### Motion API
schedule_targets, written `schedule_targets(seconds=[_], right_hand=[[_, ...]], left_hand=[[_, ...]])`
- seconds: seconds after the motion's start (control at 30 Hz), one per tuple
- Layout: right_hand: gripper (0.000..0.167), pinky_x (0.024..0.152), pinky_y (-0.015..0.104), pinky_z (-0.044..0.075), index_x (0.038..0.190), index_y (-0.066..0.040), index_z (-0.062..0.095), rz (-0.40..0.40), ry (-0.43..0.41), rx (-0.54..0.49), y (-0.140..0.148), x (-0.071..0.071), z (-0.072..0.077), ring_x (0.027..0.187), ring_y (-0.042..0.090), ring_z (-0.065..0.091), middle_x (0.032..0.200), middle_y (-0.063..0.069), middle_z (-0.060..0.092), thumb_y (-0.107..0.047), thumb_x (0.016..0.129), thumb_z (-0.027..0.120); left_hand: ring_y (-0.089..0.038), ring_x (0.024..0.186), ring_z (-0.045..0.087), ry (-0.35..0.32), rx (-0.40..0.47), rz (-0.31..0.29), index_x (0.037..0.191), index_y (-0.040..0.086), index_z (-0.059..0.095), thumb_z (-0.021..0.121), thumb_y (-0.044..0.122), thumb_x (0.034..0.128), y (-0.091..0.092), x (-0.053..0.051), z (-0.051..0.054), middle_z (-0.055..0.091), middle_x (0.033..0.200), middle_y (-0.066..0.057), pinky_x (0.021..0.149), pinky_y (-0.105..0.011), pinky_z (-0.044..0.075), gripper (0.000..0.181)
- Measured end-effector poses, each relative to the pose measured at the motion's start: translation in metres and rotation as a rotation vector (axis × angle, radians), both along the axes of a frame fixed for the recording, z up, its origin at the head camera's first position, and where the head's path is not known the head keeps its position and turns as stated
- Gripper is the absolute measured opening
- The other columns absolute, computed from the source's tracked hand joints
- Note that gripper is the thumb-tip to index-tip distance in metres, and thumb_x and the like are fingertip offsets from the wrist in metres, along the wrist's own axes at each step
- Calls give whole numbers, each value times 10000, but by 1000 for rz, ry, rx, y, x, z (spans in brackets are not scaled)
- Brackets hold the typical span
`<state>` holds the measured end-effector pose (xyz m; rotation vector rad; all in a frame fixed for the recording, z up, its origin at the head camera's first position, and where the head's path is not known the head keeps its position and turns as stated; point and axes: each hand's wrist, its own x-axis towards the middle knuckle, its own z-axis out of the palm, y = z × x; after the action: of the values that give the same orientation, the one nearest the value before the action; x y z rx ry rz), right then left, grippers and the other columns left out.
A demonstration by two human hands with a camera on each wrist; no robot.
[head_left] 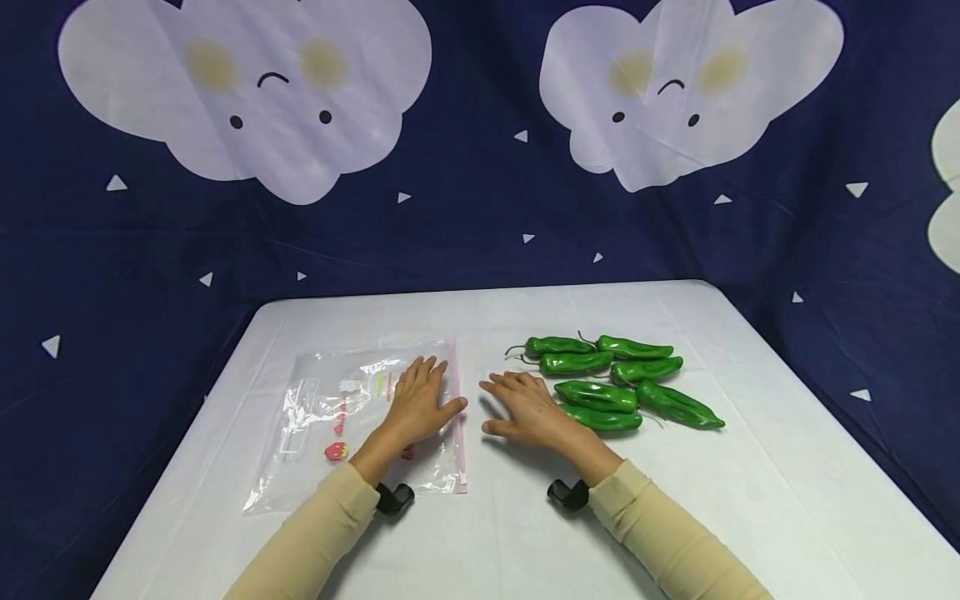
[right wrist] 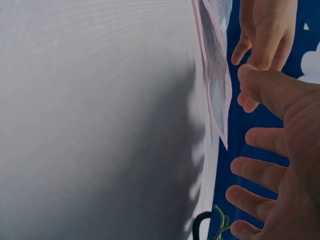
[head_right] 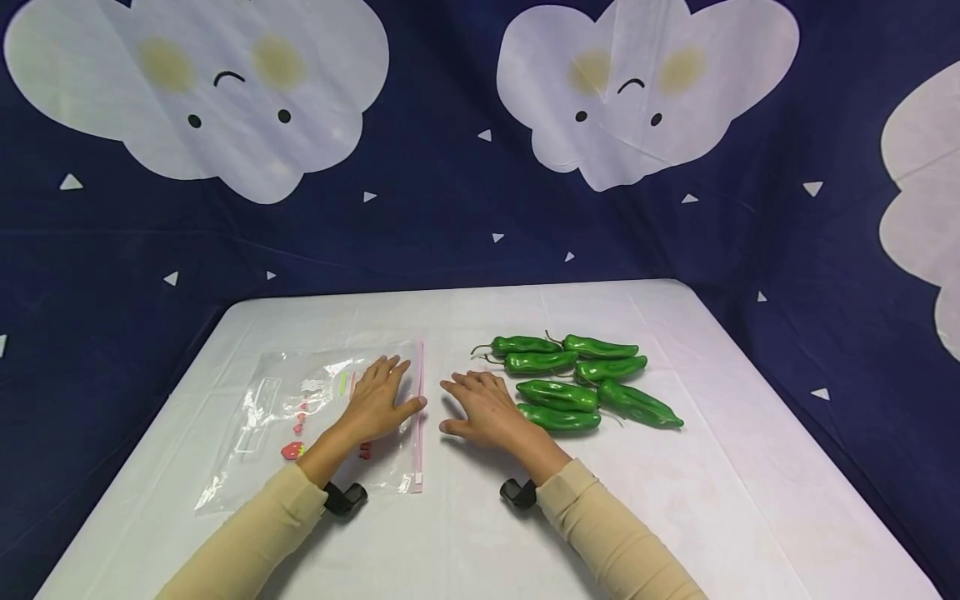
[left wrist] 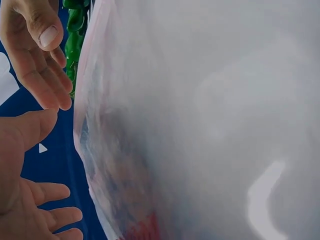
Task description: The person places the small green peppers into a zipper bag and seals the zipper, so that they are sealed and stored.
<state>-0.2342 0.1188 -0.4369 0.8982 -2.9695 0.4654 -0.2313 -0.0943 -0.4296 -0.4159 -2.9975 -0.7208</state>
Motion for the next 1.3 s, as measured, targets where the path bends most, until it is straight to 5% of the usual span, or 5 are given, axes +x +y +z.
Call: schedule_targets(seconds=[0.4, 1.3], right_hand=[[701, 1163, 526, 256, 1426, -187, 412, 6, -2, -1, -1, 0, 0, 1359, 329, 358, 1477, 83, 415, -484, 838, 653], [696, 1154, 529, 270, 1415, -173, 429, 26, -3, 4, -5, -5, -4, 1338, 331, 385, 1462, 99, 433, -469, 831, 666]], left_hand=[[-416, 1434, 161, -25, 78, 23, 1430, 21, 344, 660, 410, 838, -2, -7, -7, 288, 1508, -229, 1181, -616, 143, 775], [-443, 1397, 231, -37, 97, 41, 1408, -18, 366, 646, 357, 831, 3, -10, -15, 317, 1479, -262, 1192, -580, 165, 744]])
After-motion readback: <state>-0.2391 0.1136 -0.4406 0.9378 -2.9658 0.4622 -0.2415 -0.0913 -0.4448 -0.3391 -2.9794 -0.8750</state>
